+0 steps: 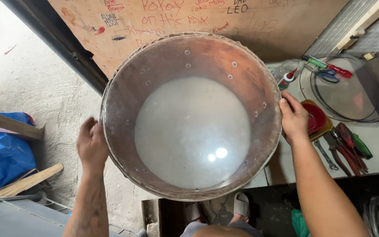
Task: The person places a clear plastic drumhead onto a wooden drum shell and secures it with a metal rim. They then retrieve a black rubber gasket and fit it around the edge of the drumhead.
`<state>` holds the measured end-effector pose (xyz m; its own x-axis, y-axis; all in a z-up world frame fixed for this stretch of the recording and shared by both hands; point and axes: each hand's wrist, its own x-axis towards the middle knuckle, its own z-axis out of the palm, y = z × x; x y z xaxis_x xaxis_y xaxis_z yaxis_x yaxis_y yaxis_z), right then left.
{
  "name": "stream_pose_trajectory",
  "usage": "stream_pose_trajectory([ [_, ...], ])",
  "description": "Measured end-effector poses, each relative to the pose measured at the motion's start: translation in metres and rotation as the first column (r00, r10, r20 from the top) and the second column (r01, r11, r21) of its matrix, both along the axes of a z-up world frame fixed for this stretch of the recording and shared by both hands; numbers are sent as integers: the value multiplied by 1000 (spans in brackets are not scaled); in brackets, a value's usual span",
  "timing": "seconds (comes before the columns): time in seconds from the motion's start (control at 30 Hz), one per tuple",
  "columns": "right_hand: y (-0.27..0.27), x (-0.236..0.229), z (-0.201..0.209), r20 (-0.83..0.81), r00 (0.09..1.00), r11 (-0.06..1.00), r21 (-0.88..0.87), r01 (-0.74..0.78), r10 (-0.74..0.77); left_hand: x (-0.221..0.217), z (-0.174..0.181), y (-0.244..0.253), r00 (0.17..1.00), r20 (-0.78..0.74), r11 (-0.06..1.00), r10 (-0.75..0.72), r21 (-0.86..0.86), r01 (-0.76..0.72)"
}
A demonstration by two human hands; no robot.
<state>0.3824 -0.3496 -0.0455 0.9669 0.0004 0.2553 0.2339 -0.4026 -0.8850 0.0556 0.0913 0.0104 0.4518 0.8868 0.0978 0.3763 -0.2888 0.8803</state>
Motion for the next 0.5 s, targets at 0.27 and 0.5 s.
stream_pose_trajectory([
  [0.27,8,-1,10,4,1000,1000,-14,-15,15,34,-33,53,970,-217,968,-113,196,157],
  [0.5,20,-14,21,-85,996,996,92,7,1,35,-39,56,955,-280,930,-97,315,187],
])
